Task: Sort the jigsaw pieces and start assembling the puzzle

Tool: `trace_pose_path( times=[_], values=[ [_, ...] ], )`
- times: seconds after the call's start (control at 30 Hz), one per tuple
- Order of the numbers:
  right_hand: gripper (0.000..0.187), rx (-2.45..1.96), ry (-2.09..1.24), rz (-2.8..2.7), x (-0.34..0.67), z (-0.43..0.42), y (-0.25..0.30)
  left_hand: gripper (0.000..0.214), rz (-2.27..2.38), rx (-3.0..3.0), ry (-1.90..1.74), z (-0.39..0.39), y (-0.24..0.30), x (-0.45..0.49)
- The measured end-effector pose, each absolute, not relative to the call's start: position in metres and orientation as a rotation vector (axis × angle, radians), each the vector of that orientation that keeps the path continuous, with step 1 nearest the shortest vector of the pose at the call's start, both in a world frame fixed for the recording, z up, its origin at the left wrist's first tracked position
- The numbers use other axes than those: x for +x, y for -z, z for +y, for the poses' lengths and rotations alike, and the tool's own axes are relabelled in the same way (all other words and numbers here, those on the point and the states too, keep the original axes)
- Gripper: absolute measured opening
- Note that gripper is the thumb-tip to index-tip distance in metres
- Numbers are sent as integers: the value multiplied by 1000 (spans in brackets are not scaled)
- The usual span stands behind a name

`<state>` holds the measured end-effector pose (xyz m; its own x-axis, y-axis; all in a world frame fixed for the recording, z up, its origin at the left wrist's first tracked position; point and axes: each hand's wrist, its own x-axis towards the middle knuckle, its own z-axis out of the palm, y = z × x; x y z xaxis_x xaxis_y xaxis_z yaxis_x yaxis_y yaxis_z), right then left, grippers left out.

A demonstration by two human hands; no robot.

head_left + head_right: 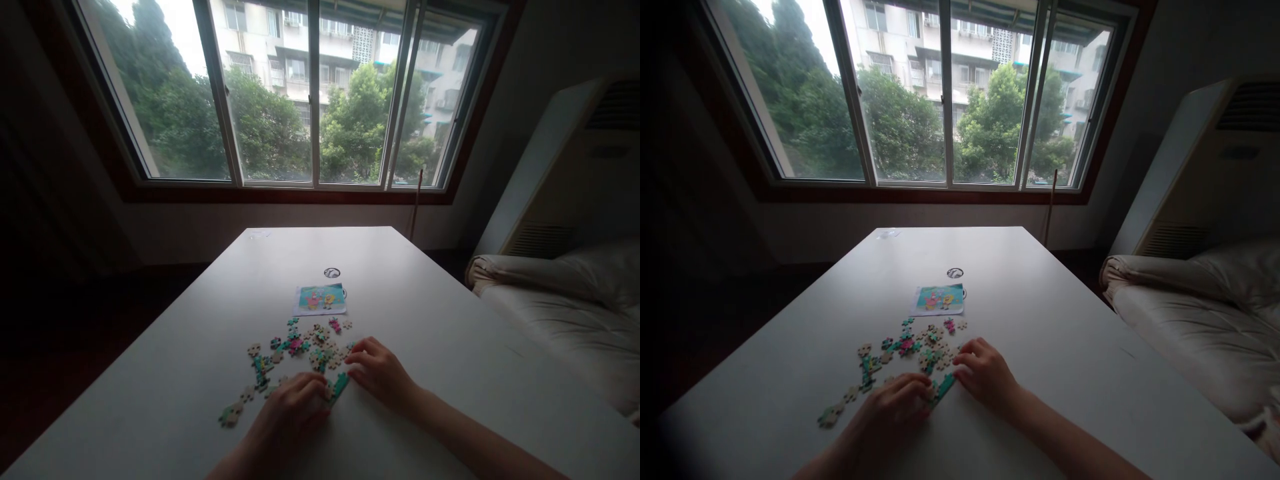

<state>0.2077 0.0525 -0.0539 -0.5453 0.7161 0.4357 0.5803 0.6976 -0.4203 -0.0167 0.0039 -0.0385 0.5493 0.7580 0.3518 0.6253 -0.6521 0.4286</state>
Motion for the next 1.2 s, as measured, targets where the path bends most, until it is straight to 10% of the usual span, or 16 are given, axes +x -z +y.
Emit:
trace_pose_path(
  times=[0.87,1.2],
  values=[
    [26,-875,-1278,-2023,197,33,48,11,1214,2283,-818,-5,40,4],
    [20,-926,-904,-1957,198,32,39,6,1349,1932,-916,2,45,0]
  ],
)
